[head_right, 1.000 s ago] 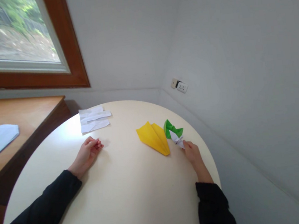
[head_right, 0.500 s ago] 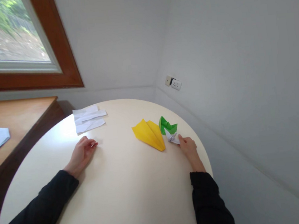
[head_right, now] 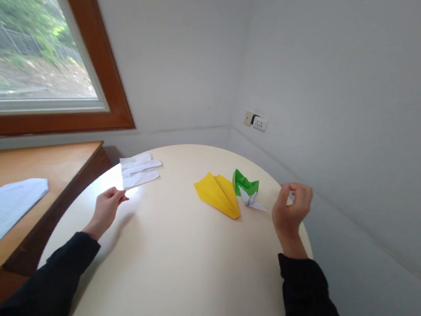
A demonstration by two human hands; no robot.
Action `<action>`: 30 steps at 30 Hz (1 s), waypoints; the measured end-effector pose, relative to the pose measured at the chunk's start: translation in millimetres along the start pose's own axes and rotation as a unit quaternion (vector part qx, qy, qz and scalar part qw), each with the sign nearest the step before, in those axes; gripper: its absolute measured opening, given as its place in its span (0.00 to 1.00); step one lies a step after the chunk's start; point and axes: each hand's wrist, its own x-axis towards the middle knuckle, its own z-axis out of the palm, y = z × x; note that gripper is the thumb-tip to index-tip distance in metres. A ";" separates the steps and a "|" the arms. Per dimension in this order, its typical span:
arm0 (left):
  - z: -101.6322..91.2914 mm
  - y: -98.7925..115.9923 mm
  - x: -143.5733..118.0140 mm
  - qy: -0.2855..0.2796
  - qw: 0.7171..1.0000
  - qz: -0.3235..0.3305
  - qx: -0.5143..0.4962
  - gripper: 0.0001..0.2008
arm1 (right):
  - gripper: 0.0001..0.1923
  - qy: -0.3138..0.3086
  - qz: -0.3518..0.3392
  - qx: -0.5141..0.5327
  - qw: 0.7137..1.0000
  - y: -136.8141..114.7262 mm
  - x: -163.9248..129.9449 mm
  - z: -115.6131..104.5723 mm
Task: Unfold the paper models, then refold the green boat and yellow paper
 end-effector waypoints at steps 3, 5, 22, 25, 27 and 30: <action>-16.5 23.3 -5.4 -0.022 0.994 0.037 0.097 0.14 | 0.04 -0.052 -0.146 0.063 0.986 -32.6 2.4 6.1; -23.6 36.1 -16.0 -0.111 0.939 0.157 0.285 0.13 | 0.05 -0.158 -0.256 0.120 0.946 -52.9 -1.6 10.8; -22.7 -5.7 -105.3 -0.414 0.672 0.277 0.548 0.31 | 0.32 -0.684 -0.336 0.105 0.639 -95.8 -72.8 18.1; -21.1 -15.5 -110.6 -0.405 0.673 0.281 0.551 0.30 | 0.33 -0.707 -0.313 0.097 0.626 -92.7 -83.1 17.5; -20.8 -17.1 -110.9 -0.404 0.675 0.281 0.549 0.30 | 0.32 -0.711 -0.304 0.093 0.628 -92.6 -86.2 17.8; -20.7 -16.0 -109.8 -0.408 0.680 0.279 0.542 0.29 | 0.31 -0.710 -0.294 0.096 0.633 -94.5 -87.1 18.2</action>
